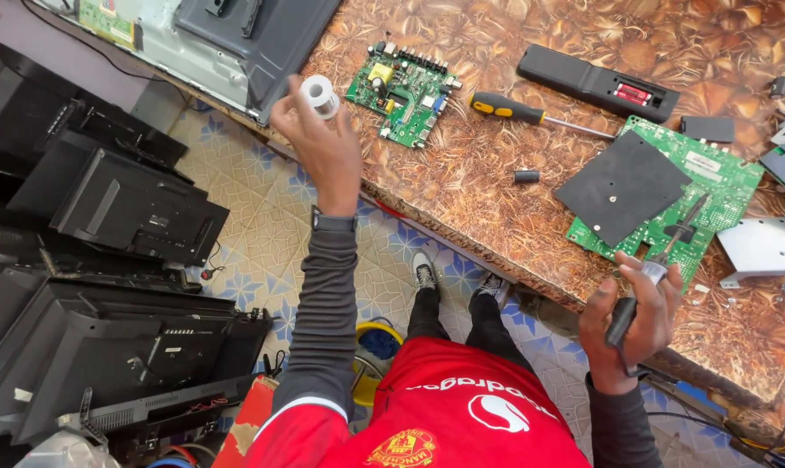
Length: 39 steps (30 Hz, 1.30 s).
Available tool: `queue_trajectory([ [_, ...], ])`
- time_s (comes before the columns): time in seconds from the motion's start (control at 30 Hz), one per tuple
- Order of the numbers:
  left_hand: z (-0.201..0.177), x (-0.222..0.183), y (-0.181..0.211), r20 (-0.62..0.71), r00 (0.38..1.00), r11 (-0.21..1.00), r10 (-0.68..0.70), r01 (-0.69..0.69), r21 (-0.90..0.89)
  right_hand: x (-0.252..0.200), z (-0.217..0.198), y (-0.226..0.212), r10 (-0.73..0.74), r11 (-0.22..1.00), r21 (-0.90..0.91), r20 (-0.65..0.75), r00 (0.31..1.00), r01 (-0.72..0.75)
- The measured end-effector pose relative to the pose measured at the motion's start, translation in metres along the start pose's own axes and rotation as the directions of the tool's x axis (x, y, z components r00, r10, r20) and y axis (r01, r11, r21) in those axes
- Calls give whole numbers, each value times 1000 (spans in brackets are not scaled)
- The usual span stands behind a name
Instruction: Soldering and inspecting components on television motherboards at a repair bench.
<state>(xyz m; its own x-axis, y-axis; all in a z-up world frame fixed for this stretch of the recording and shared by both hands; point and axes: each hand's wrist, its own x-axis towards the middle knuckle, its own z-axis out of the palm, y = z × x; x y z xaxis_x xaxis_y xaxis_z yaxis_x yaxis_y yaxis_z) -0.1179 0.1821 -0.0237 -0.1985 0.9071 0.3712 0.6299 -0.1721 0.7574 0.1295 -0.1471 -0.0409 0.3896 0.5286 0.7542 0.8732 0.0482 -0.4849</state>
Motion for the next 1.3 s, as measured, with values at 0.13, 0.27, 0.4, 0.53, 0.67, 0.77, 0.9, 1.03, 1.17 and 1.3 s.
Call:
queue_trajectory([
  [0.13,24,9,19,249,954,976,166,-195,95,6,2,-2,-50,999,9,-5,999,50],
  [0.27,41,32,16,367,893,941,260,-319,109,7,-7,-9,-42,999,15,44,998,42],
  [0.4,43,44,21,444,860,921,254,-355,160,4,-4,-1,-32,999,14,1,999,32],
  [0.53,11,40,60,490,833,930,257,-351,110,5,-3,2,-49,999,14,8,999,49],
  [0.67,-41,34,106,715,697,997,52,-74,-1,11,-8,-7,-46,999,27,37,998,45],
  [0.77,-57,27,102,880,475,909,-8,370,-191,8,-7,-6,-37,999,34,17,999,36],
  [0.9,-49,-25,61,853,521,865,-20,437,-246,5,-4,-1,-38,999,29,-30,999,39],
  [1.03,-47,-76,35,771,633,549,-68,669,-501,2,1,7,-37,999,6,-72,997,38],
  [1.17,-74,-114,77,808,580,262,-107,800,-540,0,0,7,-38,999,11,-64,997,39],
  [1.3,-66,-153,60,823,545,209,-160,834,-511,0,-1,10,-50,998,25,-69,996,52],
])
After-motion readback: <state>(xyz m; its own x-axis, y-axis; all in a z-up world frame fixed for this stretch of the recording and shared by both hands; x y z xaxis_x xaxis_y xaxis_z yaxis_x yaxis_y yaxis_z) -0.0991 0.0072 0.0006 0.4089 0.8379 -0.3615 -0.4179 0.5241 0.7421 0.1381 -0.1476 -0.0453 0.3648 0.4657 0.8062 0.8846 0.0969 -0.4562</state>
